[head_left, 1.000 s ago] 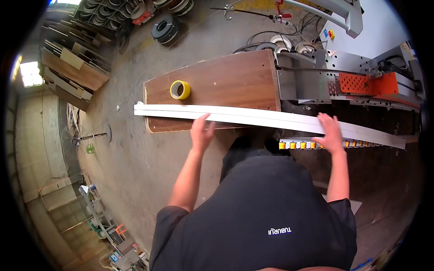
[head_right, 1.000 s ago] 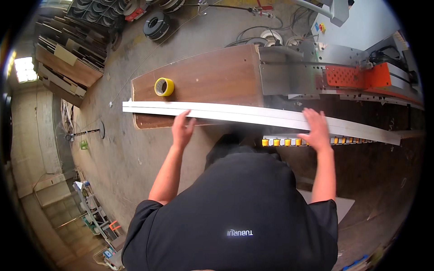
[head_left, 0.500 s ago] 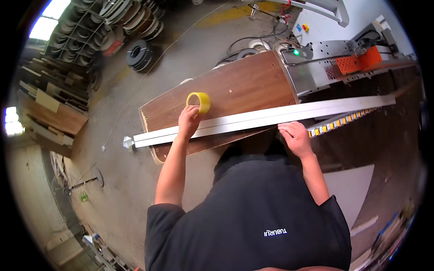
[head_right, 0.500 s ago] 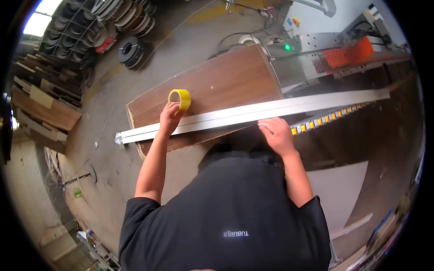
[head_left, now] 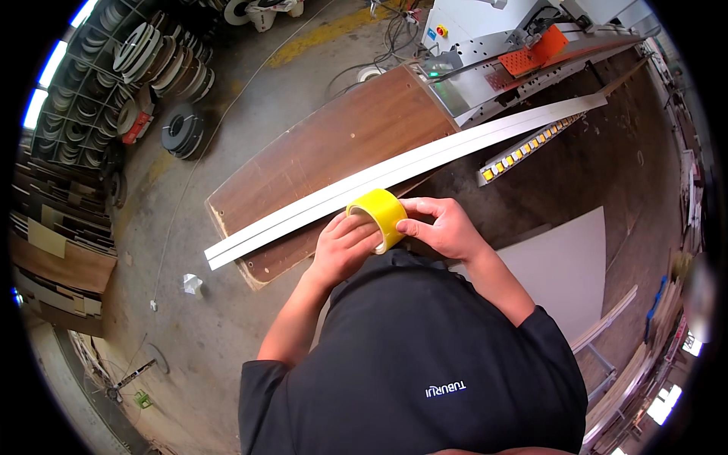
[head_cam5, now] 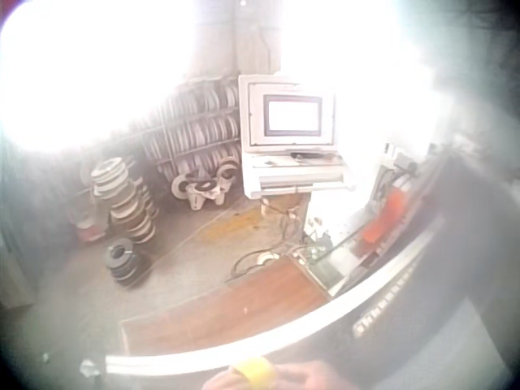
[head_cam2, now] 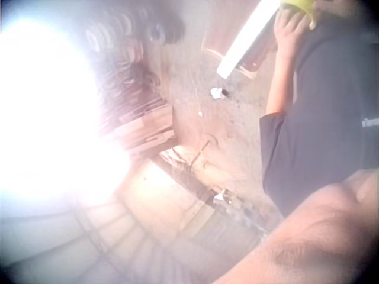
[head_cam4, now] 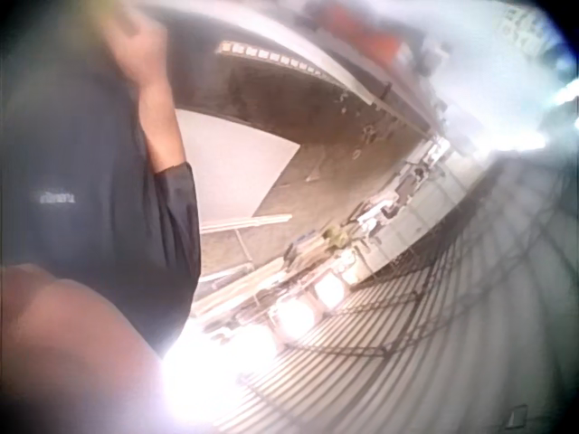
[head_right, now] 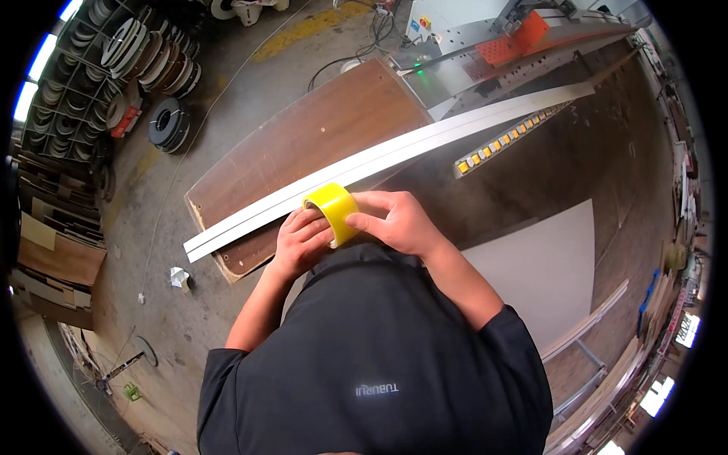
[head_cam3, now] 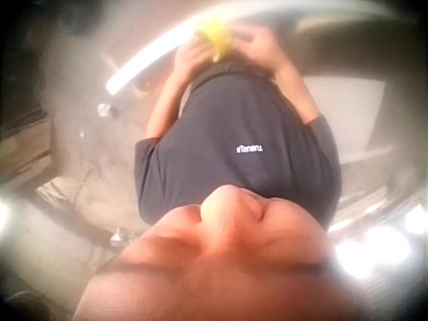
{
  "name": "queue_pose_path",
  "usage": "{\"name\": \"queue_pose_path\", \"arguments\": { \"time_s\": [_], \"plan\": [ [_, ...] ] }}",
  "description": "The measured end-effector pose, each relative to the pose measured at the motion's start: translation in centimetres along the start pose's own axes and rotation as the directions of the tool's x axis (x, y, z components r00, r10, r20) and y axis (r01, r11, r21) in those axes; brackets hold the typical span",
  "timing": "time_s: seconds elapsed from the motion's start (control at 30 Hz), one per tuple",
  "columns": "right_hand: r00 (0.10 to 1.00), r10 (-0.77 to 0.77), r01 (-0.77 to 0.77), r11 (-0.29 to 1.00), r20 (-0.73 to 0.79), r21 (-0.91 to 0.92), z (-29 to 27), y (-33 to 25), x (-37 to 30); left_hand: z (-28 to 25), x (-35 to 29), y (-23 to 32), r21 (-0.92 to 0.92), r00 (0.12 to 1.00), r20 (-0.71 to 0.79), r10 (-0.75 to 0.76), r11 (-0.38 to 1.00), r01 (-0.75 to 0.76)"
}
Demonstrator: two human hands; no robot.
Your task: The person repeatedly feeds white plastic strips into an edge banding machine to apply adhesive tape to their edges. They then use yellow tape to secure the applied banding on a wooden board and handle multiple strips in a repetitive sequence.
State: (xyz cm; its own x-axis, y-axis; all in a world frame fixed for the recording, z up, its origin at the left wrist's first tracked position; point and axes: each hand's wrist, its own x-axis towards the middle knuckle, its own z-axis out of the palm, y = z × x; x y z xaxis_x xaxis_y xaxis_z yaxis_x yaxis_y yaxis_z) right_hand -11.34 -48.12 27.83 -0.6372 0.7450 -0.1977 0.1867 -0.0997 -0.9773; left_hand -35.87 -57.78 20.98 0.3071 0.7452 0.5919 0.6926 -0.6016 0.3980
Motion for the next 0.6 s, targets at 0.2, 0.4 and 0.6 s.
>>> {"name": "queue_pose_path", "arguments": {
  "time_s": [0.2,0.4,0.6],
  "plan": [
    [0.993,-0.036,0.03,0.998,-0.111,-0.054,2.0,0.3,-4.8,-2.0,-2.2,3.9,0.103,0.991,0.13,0.019,0.994,-0.033],
    [0.993,-0.045,0.047,0.999,-0.109,0.019,3.5,2.3,-7.8,-3.3,-4.3,7.4,0.144,0.984,0.177,0.015,0.989,-0.041],
    [0.975,-0.155,0.121,0.972,-0.157,-0.202,4.8,1.1,-8.9,-3.9,-6.2,8.4,0.112,0.98,0.199,0.02,0.993,-0.043]
  ]
}}
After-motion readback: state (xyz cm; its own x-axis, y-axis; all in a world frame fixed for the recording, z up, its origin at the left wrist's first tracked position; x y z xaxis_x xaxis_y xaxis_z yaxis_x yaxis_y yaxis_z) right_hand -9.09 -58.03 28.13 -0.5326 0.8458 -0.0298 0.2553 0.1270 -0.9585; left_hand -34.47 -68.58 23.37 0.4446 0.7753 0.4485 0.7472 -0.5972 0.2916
